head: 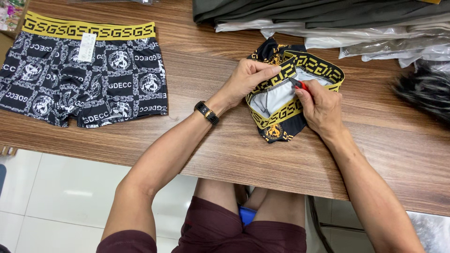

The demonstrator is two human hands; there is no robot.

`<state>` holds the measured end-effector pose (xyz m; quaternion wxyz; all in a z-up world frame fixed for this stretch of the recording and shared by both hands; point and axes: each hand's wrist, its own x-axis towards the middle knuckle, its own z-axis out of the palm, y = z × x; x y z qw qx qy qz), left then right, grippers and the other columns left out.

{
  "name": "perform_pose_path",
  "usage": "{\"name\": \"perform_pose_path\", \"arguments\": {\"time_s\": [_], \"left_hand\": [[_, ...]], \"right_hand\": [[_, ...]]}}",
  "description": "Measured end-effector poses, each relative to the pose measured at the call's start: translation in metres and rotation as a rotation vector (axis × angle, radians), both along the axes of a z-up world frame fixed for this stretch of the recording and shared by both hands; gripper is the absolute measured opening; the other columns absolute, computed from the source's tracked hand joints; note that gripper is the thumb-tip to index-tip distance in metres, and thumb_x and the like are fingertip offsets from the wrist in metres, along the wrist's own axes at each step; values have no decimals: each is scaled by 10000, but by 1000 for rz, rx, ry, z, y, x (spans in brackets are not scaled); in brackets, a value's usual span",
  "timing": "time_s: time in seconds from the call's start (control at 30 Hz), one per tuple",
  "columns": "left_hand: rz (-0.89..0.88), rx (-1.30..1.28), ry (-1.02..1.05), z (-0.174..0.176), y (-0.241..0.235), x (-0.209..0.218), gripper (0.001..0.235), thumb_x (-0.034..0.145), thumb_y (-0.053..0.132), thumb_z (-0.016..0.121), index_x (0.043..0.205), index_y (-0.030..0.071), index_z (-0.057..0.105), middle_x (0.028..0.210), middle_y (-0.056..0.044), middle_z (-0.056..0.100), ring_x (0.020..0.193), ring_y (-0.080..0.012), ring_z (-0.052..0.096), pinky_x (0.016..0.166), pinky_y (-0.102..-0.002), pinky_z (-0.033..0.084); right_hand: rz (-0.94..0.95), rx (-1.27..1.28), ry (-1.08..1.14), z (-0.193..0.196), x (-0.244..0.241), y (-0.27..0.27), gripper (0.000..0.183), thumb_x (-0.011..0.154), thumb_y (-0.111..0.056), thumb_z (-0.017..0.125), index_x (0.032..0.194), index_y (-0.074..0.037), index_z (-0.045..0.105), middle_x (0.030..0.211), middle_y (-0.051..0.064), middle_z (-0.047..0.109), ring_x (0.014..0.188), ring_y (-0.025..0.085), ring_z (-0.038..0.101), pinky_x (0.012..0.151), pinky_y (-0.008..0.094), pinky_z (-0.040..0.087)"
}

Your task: The person prepares men's boxer briefs for display by dusting them with a duster, cutting off tags with pliers, and folding them. The person handles multiple pairs of boxer briefs one at a time, repeating the same sequence of actions for each item.

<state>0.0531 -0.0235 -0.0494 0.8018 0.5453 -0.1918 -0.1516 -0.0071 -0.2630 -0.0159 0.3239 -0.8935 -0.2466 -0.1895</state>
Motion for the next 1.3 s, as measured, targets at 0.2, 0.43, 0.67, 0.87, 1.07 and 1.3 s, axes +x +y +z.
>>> {"name": "perform_pose_path", "arguments": {"time_s": [0.2,0.43,0.67,0.87,1.07,1.3], "left_hand": [[-190,-172,48,13,5,-1,556,1070,171,611,1552,-27,417,1351,-110,689,1119,-100,696,986,-275,584],[-314,-185,11,16,0,-10,648,1106,130,546,1656,-12,233,1392,-105,660,1167,-94,660,1048,-274,556],[-325,-136,-2,3,-9,-11,656,1109,150,544,1647,-8,203,1552,-120,523,1344,-113,561,1173,-298,466],[-297,-99,-45,-6,-13,-11,658,1102,150,551,1647,-13,219,1614,-118,446,1409,-118,498,1207,-301,422],[-235,-125,-8,13,-10,-17,623,1110,130,544,1649,30,248,1371,-132,648,1191,-128,640,1046,-306,534],[-141,-78,-373,34,-7,-27,355,1095,94,601,1436,59,508,1311,-51,669,1222,-86,627,1070,-252,544]], "right_hand": [[14,89,-15,24,-19,20,256,952,-168,809,1102,3,690,821,101,667,642,188,632,586,318,490],[4,128,-53,36,-31,37,275,934,-48,814,1198,-42,737,1016,102,766,846,167,741,746,278,571],[-31,104,-79,22,-21,30,175,949,-36,808,1113,-34,745,921,105,759,784,179,729,707,287,555],[-75,204,187,6,-15,21,87,1030,-92,739,1059,-15,710,671,18,568,610,87,482,559,255,394],[30,675,415,1,-9,18,147,1099,-147,657,1015,-27,674,812,-95,596,691,9,476,614,192,378],[7,778,541,7,-7,20,161,1076,-185,660,977,-61,692,751,-108,566,621,-9,434,556,185,329]]}}
